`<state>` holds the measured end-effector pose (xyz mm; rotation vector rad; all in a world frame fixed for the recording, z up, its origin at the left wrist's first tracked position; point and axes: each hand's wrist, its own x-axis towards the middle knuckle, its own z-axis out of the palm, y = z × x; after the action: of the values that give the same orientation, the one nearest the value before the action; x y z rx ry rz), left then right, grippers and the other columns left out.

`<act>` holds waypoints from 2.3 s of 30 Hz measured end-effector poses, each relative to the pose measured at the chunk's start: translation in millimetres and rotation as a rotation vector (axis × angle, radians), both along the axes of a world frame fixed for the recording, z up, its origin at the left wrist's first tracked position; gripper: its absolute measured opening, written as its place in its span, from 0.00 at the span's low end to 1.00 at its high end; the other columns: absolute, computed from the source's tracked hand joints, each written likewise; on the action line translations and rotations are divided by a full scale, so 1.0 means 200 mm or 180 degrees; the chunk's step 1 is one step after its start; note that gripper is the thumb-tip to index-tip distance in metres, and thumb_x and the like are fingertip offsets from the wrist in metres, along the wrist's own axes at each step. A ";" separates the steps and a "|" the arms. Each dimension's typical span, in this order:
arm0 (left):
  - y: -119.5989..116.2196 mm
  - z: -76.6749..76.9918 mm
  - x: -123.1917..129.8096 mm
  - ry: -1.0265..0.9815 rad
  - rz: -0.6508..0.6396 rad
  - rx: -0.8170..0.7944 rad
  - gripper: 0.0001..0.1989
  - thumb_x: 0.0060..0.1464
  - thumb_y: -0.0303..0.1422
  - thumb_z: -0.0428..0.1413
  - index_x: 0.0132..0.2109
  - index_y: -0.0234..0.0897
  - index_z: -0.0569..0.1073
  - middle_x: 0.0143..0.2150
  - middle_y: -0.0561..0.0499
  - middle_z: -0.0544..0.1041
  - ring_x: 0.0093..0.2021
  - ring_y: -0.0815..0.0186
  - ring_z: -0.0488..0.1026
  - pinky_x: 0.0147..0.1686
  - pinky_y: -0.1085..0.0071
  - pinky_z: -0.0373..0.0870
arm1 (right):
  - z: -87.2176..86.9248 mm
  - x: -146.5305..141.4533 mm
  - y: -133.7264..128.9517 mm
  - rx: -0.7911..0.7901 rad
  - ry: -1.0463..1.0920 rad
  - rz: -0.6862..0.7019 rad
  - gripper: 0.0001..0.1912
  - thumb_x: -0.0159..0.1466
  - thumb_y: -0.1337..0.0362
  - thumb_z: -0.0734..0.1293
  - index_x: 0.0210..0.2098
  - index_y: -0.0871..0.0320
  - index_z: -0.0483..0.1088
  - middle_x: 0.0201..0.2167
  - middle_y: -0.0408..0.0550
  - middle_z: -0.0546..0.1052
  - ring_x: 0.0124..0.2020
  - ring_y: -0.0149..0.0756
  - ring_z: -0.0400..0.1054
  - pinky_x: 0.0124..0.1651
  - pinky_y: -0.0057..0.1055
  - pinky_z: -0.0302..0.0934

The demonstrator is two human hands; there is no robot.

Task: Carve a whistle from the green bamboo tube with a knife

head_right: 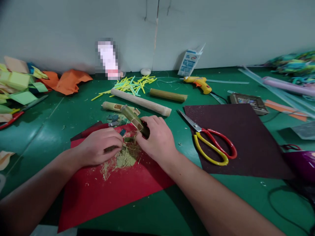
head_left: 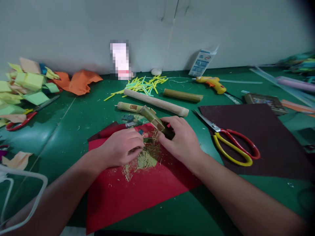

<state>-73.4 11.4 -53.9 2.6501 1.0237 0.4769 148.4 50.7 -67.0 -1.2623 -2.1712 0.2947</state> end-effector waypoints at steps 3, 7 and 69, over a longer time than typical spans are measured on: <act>-0.02 0.02 -0.01 -0.0086 0.0016 -0.0056 0.06 0.59 0.31 0.52 0.40 0.35 0.73 0.44 0.46 0.75 0.46 0.63 0.70 0.47 0.66 0.67 | 0.00 0.00 0.00 -0.0032 -0.0027 0.0018 0.17 0.56 0.63 0.65 0.45 0.60 0.70 0.38 0.53 0.75 0.39 0.45 0.66 0.40 0.39 0.60; -0.04 0.04 0.00 0.0323 -0.0027 -0.0231 0.08 0.59 0.35 0.53 0.37 0.37 0.73 0.34 0.50 0.73 0.36 0.65 0.70 0.35 0.68 0.66 | 0.00 0.00 0.00 -0.0035 -0.0046 0.0037 0.16 0.57 0.63 0.65 0.45 0.60 0.70 0.38 0.52 0.76 0.38 0.45 0.66 0.39 0.39 0.60; 0.00 0.00 0.03 -0.0191 0.0115 -0.0182 0.05 0.59 0.27 0.51 0.39 0.36 0.72 0.45 0.47 0.74 0.45 0.64 0.71 0.46 0.67 0.68 | -0.01 -0.01 0.00 0.0243 -0.0081 0.0324 0.18 0.56 0.66 0.65 0.46 0.65 0.71 0.39 0.54 0.75 0.39 0.45 0.65 0.42 0.40 0.61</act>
<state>-68.3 10.9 -53.7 2.5553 1.0529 0.5238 145.8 49.9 -69.1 -1.1216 -2.2506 0.2359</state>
